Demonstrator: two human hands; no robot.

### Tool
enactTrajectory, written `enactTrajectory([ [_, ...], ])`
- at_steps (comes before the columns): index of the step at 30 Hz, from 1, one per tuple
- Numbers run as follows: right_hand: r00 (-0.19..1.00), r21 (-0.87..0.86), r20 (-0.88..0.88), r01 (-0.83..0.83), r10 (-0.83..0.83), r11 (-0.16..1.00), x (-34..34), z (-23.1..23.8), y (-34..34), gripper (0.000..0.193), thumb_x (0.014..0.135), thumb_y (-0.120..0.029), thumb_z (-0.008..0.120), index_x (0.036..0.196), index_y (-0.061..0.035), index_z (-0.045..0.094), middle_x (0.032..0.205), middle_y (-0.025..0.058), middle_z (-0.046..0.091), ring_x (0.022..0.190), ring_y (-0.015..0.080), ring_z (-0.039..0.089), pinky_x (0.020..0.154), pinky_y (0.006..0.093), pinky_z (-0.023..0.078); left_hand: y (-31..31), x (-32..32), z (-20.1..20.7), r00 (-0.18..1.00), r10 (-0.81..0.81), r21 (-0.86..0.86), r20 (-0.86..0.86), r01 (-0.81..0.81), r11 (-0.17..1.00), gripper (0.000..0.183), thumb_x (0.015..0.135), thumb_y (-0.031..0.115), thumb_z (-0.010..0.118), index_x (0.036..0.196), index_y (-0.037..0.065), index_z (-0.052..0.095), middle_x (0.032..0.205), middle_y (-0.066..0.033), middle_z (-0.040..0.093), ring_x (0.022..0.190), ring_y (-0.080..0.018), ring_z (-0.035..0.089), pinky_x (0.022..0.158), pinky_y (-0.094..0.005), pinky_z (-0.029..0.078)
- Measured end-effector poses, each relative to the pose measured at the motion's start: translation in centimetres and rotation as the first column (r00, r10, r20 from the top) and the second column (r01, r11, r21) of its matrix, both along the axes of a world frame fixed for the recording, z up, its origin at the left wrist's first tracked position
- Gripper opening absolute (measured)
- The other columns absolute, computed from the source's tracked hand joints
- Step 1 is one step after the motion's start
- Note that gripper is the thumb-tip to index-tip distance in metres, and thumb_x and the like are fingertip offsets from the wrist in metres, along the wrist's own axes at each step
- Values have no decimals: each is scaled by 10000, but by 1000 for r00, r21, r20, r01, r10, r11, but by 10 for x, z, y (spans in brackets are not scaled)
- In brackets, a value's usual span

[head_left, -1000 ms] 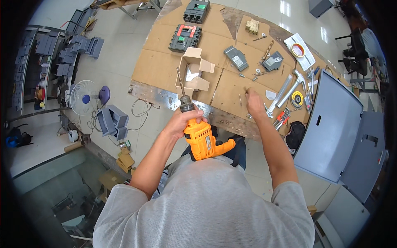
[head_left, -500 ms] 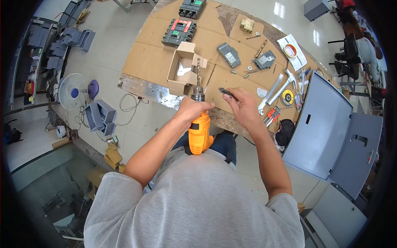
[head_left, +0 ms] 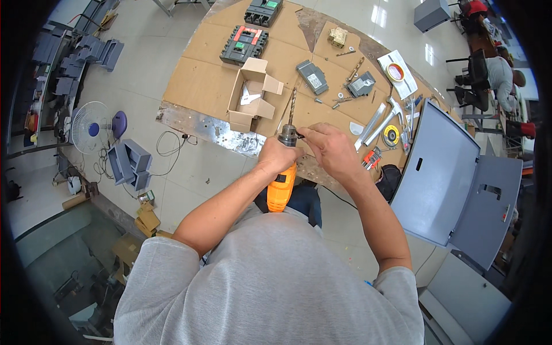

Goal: Secure components inside an electrical control panel using a power drill.

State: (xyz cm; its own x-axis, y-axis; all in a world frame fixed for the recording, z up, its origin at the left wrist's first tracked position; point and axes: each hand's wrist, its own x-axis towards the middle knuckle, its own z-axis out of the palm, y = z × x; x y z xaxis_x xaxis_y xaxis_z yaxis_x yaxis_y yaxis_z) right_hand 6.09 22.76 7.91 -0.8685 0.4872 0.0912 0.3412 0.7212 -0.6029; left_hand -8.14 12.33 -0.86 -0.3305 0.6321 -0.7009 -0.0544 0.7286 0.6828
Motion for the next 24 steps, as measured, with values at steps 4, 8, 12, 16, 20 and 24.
enactTrajectory([
  [4, 1000, -65, -8, 7, -8, 998, 1, 0, 1, 246, 916, -84, 703, 1158, -70, 750, 1023, 138, 735, 974, 334, 699, 828, 424, 563, 1, 2, 1, 999, -34, -12, -39, 33, 999, 435, 716, 356, 872, 891, -12, 719, 848, -153, 751, 788, -280, 741, 737, -397, 574],
  [8, 998, -22, -42, -56, 55, 998, 2, -7, 5, 260, 886, -69, 715, 1141, -79, 762, 1001, 112, 744, 974, 314, 702, 857, 417, 556, 0, 2, 2, 998, -35, -32, -42, 34, 999, 448, 712, 363, 877, 913, -11, 730, 870, -161, 757, 808, -291, 746, 747, -402, 577],
  [12, 995, -21, -40, -97, 96, 995, 3, -10, 8, 308, 869, -36, 707, 1169, -84, 758, 1018, 104, 738, 995, 302, 689, 892, 416, 542, 2, 3, 5, 998, -48, -36, -50, 47, 998, 322, 759, 203, 872, 955, 4, 712, 861, -69, 729, 755, -158, 672, 698, -348, 549],
  [16, 989, 94, -47, -134, 139, 987, -1, -14, 3, 311, 850, -33, 720, 1159, -59, 743, 985, 117, 706, 993, 314, 667, 892, 433, 536, 5, 6, 13, 986, -110, -73, -126, 101, 992, 331, 774, 205, 861, 980, -5, 711, 898, -87, 745, 788, -171, 695, 716, -355, 559],
  [20, 982, 163, -190, 49, -17, 985, -18, -18, -12, 137, 856, -96, 735, 970, -36, 688, 880, 131, 637, 891, 327, 627, 793, 438, 503, 6, 15, 12, 999, 35, 73, 7, -36, 997, 288, 766, 129, 835, 949, -35, 686, 899, -107, 746, 838, -174, 708, 747, -347, 570],
  [24, 961, 268, -251, 184, -116, 946, -11, -27, -8, 202, 895, -151, 712, 755, -71, 589, 691, 119, 567, 677, 346, 584, 661, 439, 446, -4, 23, 38, 992, -124, 285, 31, 110, 952, 425, 704, 238, 897, 997, -5, 708, 967, -155, 767, 909, -258, 744, 817, -388, 572],
])
